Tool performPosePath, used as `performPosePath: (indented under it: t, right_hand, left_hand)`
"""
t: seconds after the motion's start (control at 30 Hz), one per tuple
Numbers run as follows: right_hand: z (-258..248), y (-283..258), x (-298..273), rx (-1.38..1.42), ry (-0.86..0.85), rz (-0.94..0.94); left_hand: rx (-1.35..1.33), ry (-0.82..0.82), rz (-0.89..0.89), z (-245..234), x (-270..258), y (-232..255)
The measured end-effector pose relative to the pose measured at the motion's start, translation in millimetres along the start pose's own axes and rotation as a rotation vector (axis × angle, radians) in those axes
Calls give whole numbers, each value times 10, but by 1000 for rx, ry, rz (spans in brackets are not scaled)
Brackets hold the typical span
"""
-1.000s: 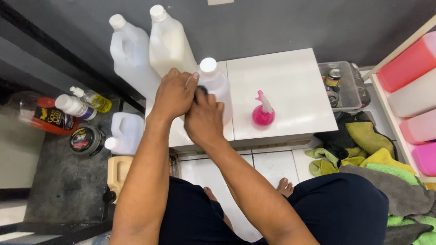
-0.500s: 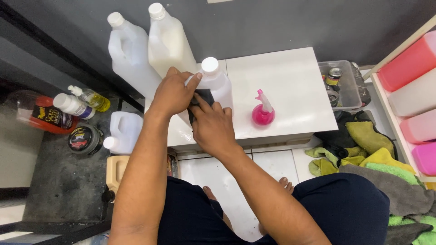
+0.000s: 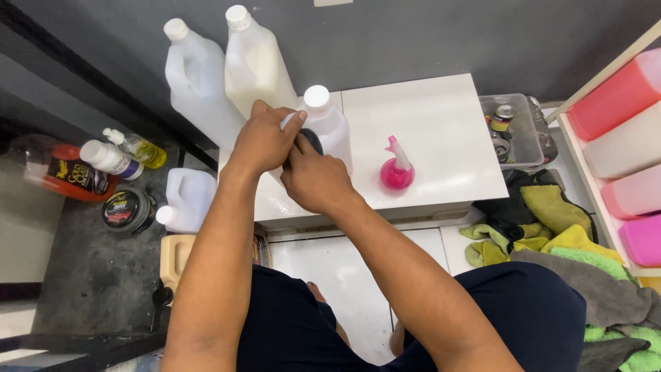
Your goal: The person retrieves a large white plastic container from a shelf, sprays it with a pink liquid from a spray bottle, and wipes the exterior with a dark cloth. They repeat this process with a second container, wiping each thoroughly before returning them to the shelf.
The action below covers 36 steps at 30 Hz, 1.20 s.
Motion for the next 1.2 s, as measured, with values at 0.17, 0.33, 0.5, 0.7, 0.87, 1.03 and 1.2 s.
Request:
performPosePath:
  t: [0.17, 0.33, 0.5, 0.7, 0.87, 1.03, 1.2]
  right_hand:
    - [-95, 4, -350, -81, -52, -23]
    - [-223, 328, -330, -278, 89, -119]
    - [-255, 527, -183, -200, 126, -135]
    - [-39, 510, -269, -61, 264, -407]
    - [-166, 915, -46, 17, 392, -369]
    - [125, 648, -156, 9, 406, -469]
    - [152, 790, -115, 75, 521, -589]
  left_hand:
    - [-17, 13, 5, 51, 64, -62]
    - [-187, 178, 37, 188, 69, -197]
    - [-436, 145, 72, 154, -44, -192]
    - [-491, 153, 120, 164, -45, -134]
    - [-500, 136, 68, 178, -60, -155]
    - [-492, 166, 78, 208, -14, -171]
    - [-520, 188, 79, 168, -48, -134]
Point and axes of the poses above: each hand's wrist, its own x-axis towards the middle knuckle, its own z-axis out of the palm, y = z × x, the point moved 7 cm from there along x, towards the middle knuckle, and after that the axes turned 5 degrees about x, right-handed, at the moved point
